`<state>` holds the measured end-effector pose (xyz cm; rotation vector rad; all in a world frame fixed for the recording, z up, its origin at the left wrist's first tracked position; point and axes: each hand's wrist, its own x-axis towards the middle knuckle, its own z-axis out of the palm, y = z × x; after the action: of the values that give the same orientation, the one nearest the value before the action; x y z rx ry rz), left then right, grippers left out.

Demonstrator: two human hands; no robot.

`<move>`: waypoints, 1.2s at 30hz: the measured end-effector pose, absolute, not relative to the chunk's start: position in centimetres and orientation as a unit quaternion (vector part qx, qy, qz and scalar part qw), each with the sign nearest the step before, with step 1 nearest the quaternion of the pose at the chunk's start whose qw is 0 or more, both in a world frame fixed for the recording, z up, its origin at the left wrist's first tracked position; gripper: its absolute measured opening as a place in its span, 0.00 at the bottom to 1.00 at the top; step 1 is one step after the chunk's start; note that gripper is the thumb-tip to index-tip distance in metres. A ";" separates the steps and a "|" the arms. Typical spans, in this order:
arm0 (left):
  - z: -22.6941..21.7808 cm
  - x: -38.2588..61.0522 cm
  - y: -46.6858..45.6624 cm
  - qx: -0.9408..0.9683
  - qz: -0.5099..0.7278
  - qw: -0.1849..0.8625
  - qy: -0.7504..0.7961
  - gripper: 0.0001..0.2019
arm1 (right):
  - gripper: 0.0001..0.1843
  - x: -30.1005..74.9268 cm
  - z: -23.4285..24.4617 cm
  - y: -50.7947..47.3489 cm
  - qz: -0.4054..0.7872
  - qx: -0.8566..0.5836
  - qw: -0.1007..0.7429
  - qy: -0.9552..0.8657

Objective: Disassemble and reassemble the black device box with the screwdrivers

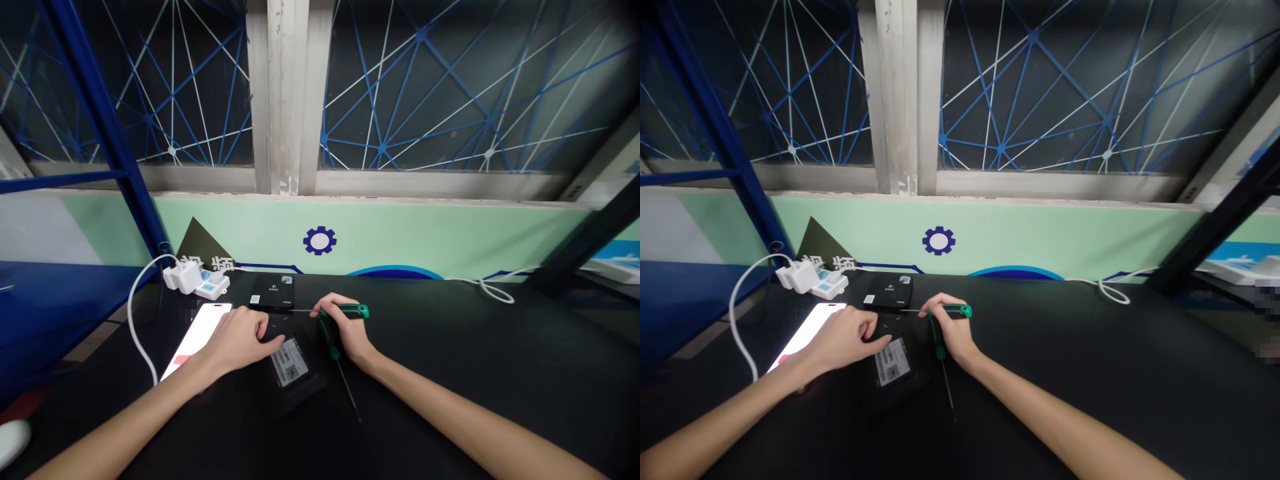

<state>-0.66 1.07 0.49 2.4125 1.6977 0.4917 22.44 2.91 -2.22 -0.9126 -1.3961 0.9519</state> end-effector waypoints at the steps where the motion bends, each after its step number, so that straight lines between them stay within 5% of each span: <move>1: 0.6 -0.7 1.1 0.809 0.159 0.079 0.560 0.23 | 0.14 22.5 -2.3 3.0 0.407 -0.390 0.572 -0.595; 13: 1.5 -0.6 0.6 0.835 0.109 0.131 0.523 0.22 | 0.15 22.5 -2.2 2.9 0.399 -0.396 0.575 -0.595; 29: 0.9 -0.7 0.7 0.782 0.097 0.190 0.585 0.34 | 0.18 22.9 -2.0 3.7 0.449 -0.311 0.639 -0.542; 36: 1.1 -0.6 0.4 0.778 0.092 0.194 0.591 0.35 | 0.23 23.1 -0.6 3.6 0.439 -0.324 0.593 -0.592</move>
<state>-0.58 0.39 1.10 2.1804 1.6576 0.2571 23.15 3.56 -0.57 -0.7526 -1.3755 1.0213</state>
